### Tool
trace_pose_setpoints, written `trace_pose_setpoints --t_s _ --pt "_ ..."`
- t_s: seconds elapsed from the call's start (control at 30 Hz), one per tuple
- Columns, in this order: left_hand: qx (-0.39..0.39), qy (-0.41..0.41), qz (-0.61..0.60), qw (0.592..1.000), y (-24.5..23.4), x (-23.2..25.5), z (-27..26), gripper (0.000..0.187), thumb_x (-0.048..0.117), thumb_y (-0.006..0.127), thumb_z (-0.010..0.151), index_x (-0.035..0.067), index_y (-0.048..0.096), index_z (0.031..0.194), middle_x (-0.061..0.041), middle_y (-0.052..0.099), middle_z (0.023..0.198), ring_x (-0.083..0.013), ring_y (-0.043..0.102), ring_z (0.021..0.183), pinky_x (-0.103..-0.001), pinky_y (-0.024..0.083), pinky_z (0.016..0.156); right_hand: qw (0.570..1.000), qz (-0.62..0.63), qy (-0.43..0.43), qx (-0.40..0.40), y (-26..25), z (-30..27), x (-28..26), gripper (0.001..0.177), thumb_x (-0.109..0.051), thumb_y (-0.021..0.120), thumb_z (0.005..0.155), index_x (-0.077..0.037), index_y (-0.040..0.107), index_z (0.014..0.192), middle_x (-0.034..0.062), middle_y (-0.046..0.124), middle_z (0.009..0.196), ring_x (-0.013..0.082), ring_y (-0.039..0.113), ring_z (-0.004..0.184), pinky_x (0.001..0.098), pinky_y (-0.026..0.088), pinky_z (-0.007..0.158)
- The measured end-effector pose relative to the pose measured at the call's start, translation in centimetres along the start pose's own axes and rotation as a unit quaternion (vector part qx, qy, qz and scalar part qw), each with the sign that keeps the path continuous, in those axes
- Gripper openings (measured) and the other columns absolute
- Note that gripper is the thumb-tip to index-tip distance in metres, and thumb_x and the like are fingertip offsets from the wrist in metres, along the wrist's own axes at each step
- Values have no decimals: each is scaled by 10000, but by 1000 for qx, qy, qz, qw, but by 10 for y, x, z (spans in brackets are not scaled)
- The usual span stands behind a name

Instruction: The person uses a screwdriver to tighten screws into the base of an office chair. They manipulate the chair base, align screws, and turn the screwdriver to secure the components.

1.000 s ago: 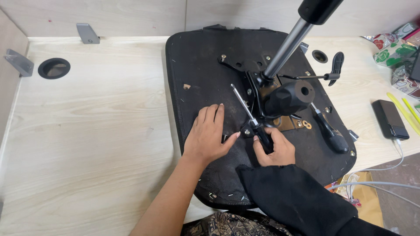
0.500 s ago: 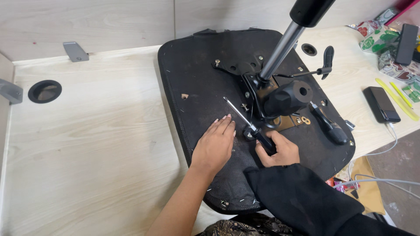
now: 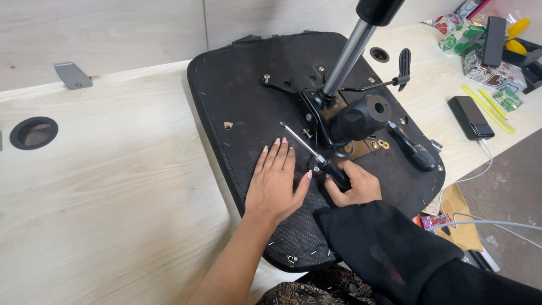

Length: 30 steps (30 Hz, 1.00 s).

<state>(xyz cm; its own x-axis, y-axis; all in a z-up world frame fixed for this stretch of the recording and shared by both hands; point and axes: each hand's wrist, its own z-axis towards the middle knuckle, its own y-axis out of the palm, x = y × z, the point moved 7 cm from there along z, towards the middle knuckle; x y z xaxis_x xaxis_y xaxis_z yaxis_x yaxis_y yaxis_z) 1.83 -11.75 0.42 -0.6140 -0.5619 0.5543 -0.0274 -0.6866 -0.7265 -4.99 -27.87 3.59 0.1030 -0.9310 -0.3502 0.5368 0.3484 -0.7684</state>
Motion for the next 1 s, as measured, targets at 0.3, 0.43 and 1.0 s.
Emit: trace_pose_setpoints --t_s 0.3,0.43,1.0 --pt "-6 -11 1 1000 1 -3 1 691 437 481 989 -119 496 1400 -299 411 1543 -361 311 1504 -465 195 1243 1000 2 13 -8 1 1 1 197 -116 770 804 -2 658 921 91 675 740 190 682 592 307 532 530" --pt "3 -16 9 1000 -1 -1 2 690 430 499 981 -122 497 1396 -303 410 1539 -370 313 1498 -471 197 1236 999 17 30 -15 0 1 3 188 -123 774 800 -5 663 895 85 671 722 183 672 575 309 525 525" --pt "125 -104 124 979 -22 -6 -5 582 364 532 994 -87 556 1360 -280 462 1525 -375 366 1491 -492 219 1244 985 155 50 -59 -1 3 23 162 -163 783 820 -45 680 858 44 667 633 113 641 534 280 502 521"
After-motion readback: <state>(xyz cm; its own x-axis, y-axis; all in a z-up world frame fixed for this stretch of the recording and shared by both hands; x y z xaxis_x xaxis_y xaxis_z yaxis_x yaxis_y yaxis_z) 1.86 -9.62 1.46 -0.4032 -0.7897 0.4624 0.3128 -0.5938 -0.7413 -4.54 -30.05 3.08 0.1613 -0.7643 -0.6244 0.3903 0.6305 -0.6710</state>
